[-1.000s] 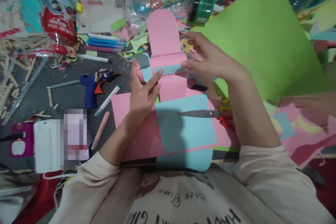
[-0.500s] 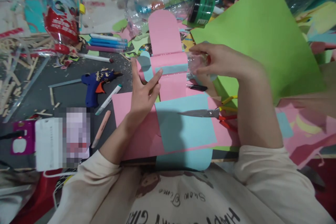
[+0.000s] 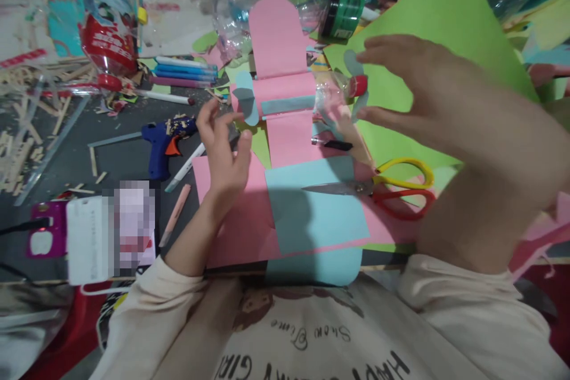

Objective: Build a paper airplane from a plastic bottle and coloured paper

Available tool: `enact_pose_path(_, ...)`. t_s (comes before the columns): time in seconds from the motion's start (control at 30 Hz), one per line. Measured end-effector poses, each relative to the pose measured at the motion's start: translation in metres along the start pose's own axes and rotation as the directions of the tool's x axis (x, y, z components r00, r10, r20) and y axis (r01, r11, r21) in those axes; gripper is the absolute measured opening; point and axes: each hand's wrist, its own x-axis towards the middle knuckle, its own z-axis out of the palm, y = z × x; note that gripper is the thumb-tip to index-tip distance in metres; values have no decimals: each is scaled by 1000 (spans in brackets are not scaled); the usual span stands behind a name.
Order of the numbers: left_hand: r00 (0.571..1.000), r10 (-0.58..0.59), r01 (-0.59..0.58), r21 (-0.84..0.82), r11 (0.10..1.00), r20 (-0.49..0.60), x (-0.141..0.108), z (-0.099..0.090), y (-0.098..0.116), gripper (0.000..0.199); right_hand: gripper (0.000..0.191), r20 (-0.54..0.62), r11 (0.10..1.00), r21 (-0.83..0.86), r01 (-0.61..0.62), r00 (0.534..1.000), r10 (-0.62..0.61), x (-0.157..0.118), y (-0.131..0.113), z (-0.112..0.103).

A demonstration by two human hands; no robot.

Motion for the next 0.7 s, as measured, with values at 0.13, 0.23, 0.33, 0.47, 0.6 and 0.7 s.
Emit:
enact_pose_path(0.13, 994, -22, 5, 164, 987, 105, 8, -41, 4, 41, 39, 73, 996, 46, 75, 994, -79, -40, -11, 17)
enact_pose_path(0.23, 979, -118, 39, 420, 907, 164, 3, -67, -11, 38, 33, 175, 991, 37, 126, 976, -131, -70, -8, 51)
enact_pose_path(0.33, 979, -143, 57, 480, 875, 144, -9, -73, -32, 36, 35, 99, 993, 23, 113, 988, -115, -97, -2, 81)
enact_pose_path(0.47, 965, -244, 176, 456, 872, 92, -15, -63, -44, 32, 29, -71, 999, -4, 38, 997, -39, -117, 0, 103)
enact_pose_path(0.6, 935, -334, 208, 579, 788, 119, -5, -55, -27, 28, 24, -165, 993, -73, 91, 981, -102, -120, -1, 109)
enact_pose_path(0.7, 906, -381, 135, 725, 675, 187, 5, -54, -9, 35, 23, -213, 990, -92, 107, 969, -124, -119, 3, 103)
